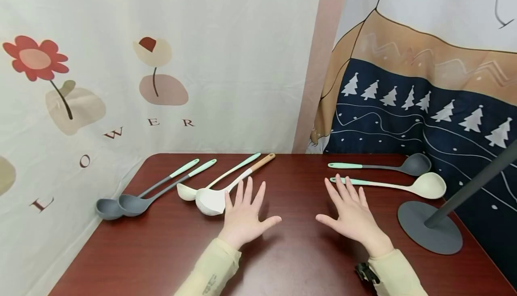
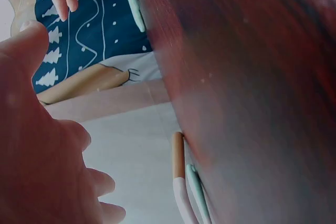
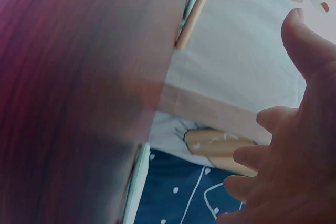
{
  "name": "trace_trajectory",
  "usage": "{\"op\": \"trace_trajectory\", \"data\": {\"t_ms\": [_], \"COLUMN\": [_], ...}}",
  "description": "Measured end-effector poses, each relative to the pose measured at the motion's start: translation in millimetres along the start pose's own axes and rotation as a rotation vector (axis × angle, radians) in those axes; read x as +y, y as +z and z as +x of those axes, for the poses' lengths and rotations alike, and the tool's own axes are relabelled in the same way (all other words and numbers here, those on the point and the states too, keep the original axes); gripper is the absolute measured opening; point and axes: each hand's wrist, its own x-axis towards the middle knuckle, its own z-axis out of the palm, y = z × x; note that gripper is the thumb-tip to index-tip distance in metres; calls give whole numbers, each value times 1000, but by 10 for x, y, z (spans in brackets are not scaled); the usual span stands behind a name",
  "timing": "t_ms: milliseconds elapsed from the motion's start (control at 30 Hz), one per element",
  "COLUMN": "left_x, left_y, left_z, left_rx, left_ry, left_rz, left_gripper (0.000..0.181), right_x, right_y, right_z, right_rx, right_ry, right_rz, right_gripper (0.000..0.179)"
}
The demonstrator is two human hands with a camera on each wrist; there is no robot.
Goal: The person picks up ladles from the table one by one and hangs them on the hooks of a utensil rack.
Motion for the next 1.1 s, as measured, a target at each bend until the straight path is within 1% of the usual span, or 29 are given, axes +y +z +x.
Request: {"op": "trace_trajectory", "data": {"t_ms": [100,333,467,600,767,900,1100], "left_x": [-6,1,6,23,76,133,210], "left_y": [-17,-22,-18,-22,-18,5,51], "left_z": [-12,-4,9,24,47,53,52], "left_rx": [4,-26,-28,-34,-37,-46,-42], "left_ry": [22,52,65,62,65,70,74], "left_rz": [2,9,-3,13,7,-6,-27], "left_gripper": [98,98,97,98,100,101,101], "right_x": [95,346,446,524,632,737,871], "right_y": [-37,-157,-237,-293,-340,-387,-531], "right_z": [-35,-193,-281,-342,-412,-475,-580], "right_rx": [-2,29,37,38,55,90,141], "right_ry": [11,35,50,67,77,85,122], "right_rz": [22,99,109,116,137,159,214], "right_gripper": [96,98,99,100,101,101,95]}}
